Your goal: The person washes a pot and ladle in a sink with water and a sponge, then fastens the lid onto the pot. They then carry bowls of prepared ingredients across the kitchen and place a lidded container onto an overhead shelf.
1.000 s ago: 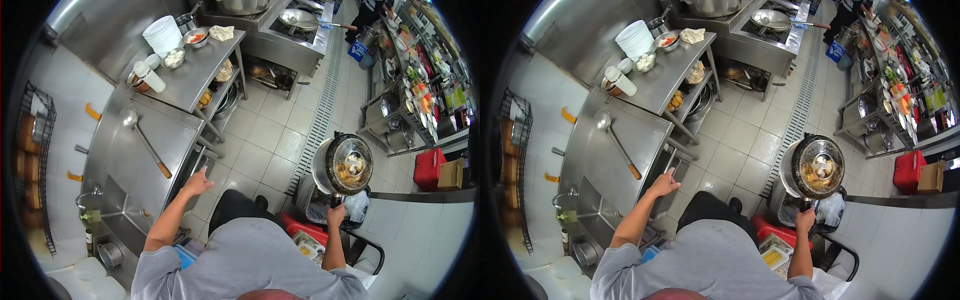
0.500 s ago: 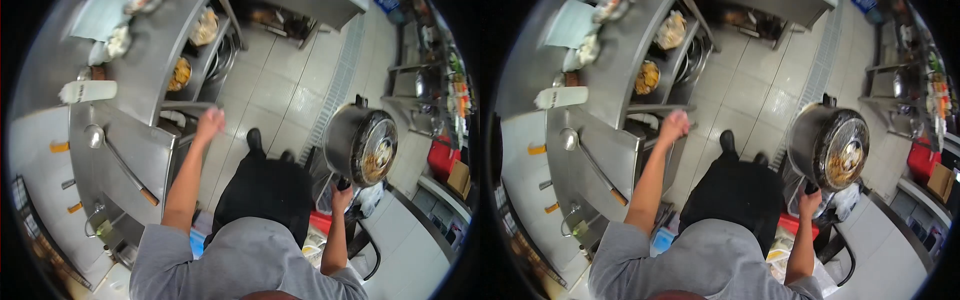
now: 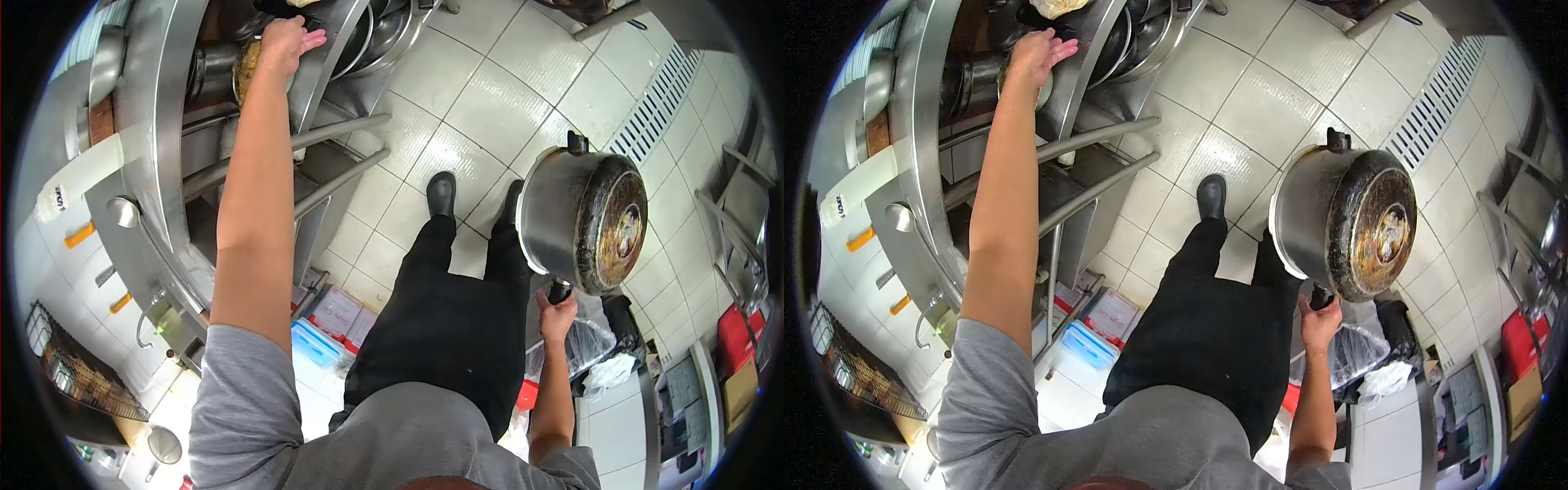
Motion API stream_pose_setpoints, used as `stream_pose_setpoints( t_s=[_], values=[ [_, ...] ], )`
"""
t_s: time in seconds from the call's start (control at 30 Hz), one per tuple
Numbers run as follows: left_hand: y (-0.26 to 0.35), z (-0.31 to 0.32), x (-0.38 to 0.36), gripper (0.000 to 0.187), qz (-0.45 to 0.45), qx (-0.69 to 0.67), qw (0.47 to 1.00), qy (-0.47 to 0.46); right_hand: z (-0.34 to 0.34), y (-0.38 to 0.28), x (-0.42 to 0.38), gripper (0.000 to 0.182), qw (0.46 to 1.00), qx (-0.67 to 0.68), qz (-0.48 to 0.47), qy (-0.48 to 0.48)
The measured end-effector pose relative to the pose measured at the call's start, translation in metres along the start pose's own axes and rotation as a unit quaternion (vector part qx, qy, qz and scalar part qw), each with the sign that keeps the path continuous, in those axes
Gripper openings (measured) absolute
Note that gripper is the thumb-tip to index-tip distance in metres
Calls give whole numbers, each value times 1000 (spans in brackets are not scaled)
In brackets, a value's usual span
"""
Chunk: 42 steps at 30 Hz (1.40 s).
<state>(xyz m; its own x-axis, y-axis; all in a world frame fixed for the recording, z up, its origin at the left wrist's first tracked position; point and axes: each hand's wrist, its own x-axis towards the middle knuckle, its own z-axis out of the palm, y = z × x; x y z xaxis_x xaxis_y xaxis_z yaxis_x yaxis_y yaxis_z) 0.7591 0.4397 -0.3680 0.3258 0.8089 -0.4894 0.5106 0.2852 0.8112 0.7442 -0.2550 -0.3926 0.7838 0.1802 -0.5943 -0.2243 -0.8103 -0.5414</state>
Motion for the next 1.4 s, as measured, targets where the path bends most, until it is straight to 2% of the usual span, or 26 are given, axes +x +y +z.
stream_pose_setpoints(
  t_s=[0.03, 0.2, 0.3, 0.4, 0.5, 0.57, 0.67, 0.73, 0.8, 0.87, 0.97, 1.07, 1.17, 1.2, 1.3, 1.33, 1.4],
  values=[
    [1, -4, 6, 54, -10, 2, 1000, -8, 0, -1, 6, 36, 1000, 10, 1, -5],
    [-16, -14, 18, 64, 51, 111, 992, 9, -9, 5, 21, 35, 999, 16, -4, -41],
    [-8, 9, 28, 68, 64, 248, 966, 46, -16, -3, 31, 39, 997, 40, 14, -68],
    [3, 27, 41, 64, 83, 357, 923, 121, -21, -9, 41, 43, 996, 57, 9, -72],
    [7, 33, 45, 56, 54, 285, 945, 150, -24, -9, 48, 45, 996, 41, 6, -81],
    [-15, 14, 87, 46, 13, 171, 978, 118, -24, -12, 49, 45, 996, 51, -9, -76],
    [-23, -6, 99, 36, -61, 5, 997, 49, -22, -14, 51, 45, 992, 78, 35, -94],
    [-15, -16, 97, 31, -77, -144, 987, -14, -21, -3, 54, 47, 988, 54, 77, -118],
    [-14, -38, 116, 25, -138, -232, 963, 8, -20, 1, 53, 47, 988, 48, 79, -123],
    [-13, -56, 135, 16, -175, -326, 929, 14, -22, -19, 52, 46, 992, 61, 38, -108],
    [-5, -85, 146, 21, -156, -378, 912, -34, -19, 4, 57, 45, 988, 88, 41, -121],
    [21, -82, 97, 31, -115, -398, 910, 0, -25, -9, 63, 46, 988, 24, 52, -143],
    [11, -102, 88, 31, -121, -459, 880, -38, -27, -32, 66, 37, 992, -35, 9, -125],
    [8, -100, 80, 32, -102, -456, 883, -48, -24, -28, 67, 38, 994, 7, -12, -111],
    [12, -101, 57, 33, -56, -490, 867, -69, -24, -24, 69, 38, 993, -18, 19, -119],
    [17, -99, 44, 34, -46, -496, 864, -71, -24, -50, 65, 37, 994, 5, -13, -108],
    [11, -96, 20, 34, -12, -501, 855, -134, -25, -62, 63, 36, 994, -6, -29, -105]
  ],
)
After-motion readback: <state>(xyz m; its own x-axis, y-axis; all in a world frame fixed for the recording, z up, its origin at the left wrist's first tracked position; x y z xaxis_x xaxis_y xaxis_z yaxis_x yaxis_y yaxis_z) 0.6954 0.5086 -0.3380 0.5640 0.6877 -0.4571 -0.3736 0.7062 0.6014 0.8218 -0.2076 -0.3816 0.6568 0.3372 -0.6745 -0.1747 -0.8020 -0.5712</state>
